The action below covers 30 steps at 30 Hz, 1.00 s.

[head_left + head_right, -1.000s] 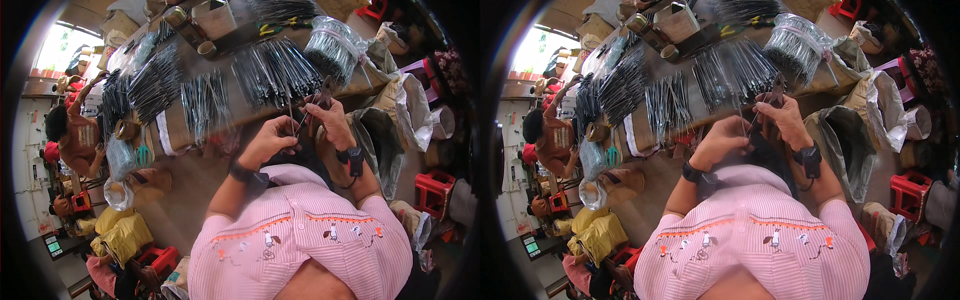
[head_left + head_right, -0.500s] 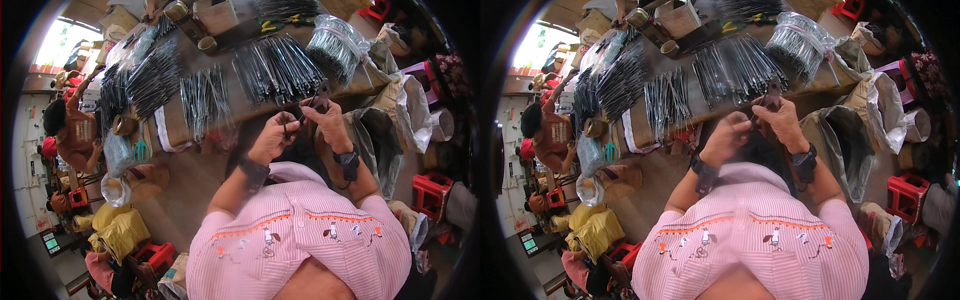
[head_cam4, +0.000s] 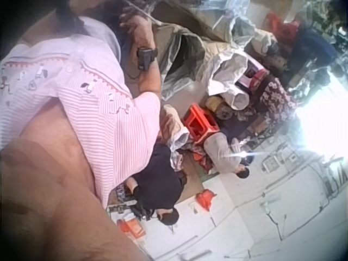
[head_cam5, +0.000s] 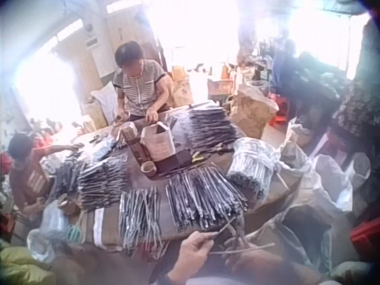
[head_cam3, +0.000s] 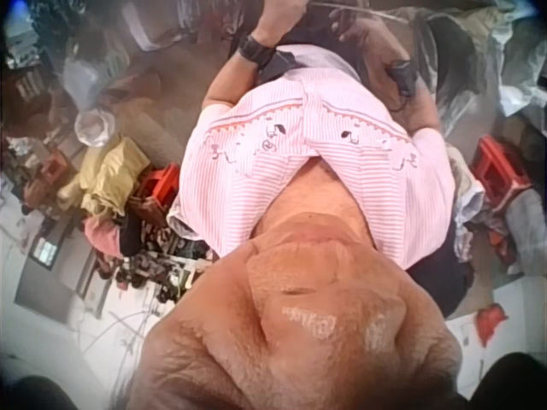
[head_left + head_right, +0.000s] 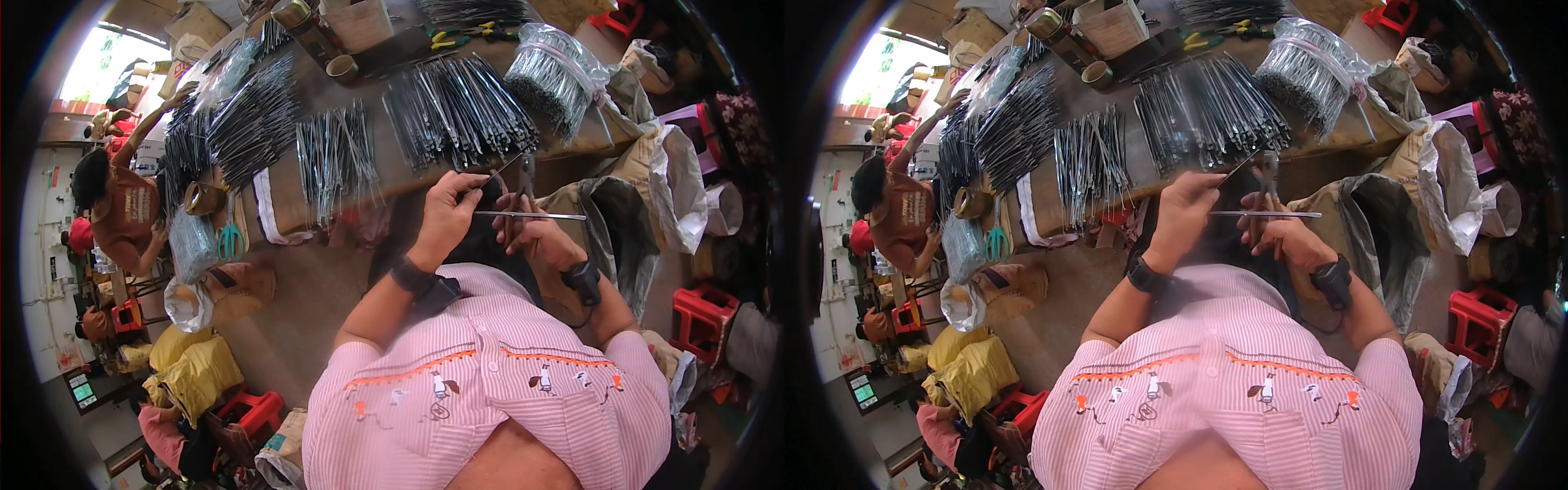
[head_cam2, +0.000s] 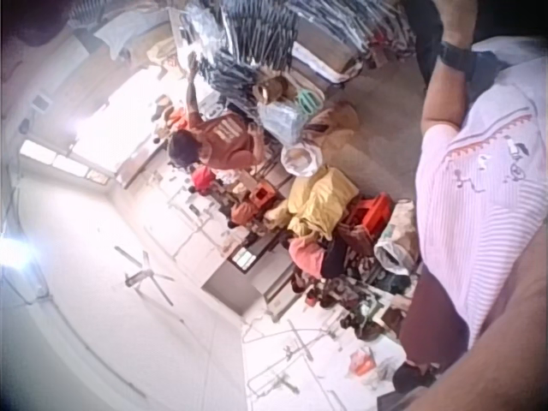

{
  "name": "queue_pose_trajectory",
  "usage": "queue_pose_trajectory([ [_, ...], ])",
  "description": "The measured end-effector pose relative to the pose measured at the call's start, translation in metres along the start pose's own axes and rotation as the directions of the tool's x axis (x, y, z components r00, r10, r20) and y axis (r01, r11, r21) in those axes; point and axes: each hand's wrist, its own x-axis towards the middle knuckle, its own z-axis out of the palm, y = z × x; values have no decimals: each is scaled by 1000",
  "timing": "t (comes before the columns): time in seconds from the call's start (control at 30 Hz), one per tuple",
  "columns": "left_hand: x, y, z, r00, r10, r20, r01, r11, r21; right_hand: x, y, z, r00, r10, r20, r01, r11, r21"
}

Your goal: The person uses pliers to cut thin metal rods one at a time, placing the cut pieces into a pile on the table. They then gather the cut rods into a bundle and align them by hand.

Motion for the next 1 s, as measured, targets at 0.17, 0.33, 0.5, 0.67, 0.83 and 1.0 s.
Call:
queue_pose_trajectory([
  [0.17, 3, 0, -1, 984, 176, -26, -170, 975, 146, 6, -3, -5, 994, -75, -82, 13, 808, -589],
  [0.33, 4, 0, -3, 983, 181, -29, -170, 960, 222, 11, -13, -8, 972, -230, 43, 154, 491, -857],
  [0.5, 6, -5, -5, 992, 128, -17, -120, 964, 237, 10, -22, 4, 954, -297, 36, 182, 478, -859],
  [0.67, 7, -9, -8, 1000, 6, 21, -11, 977, 215, 6, -29, 13, 947, -321, -18, 125, 418, -900],
  [0.83, 6, 4, -16, 993, -97, 62, 77, 961, 266, 8, -30, 16, 916, -400, 34, 195, 368, -909],
  [1.0, -11, 26, -25, 985, 174, -14, -142, 843, 519, 17, -32, 20, 930, -368, -12, 149, 407, -901],
])
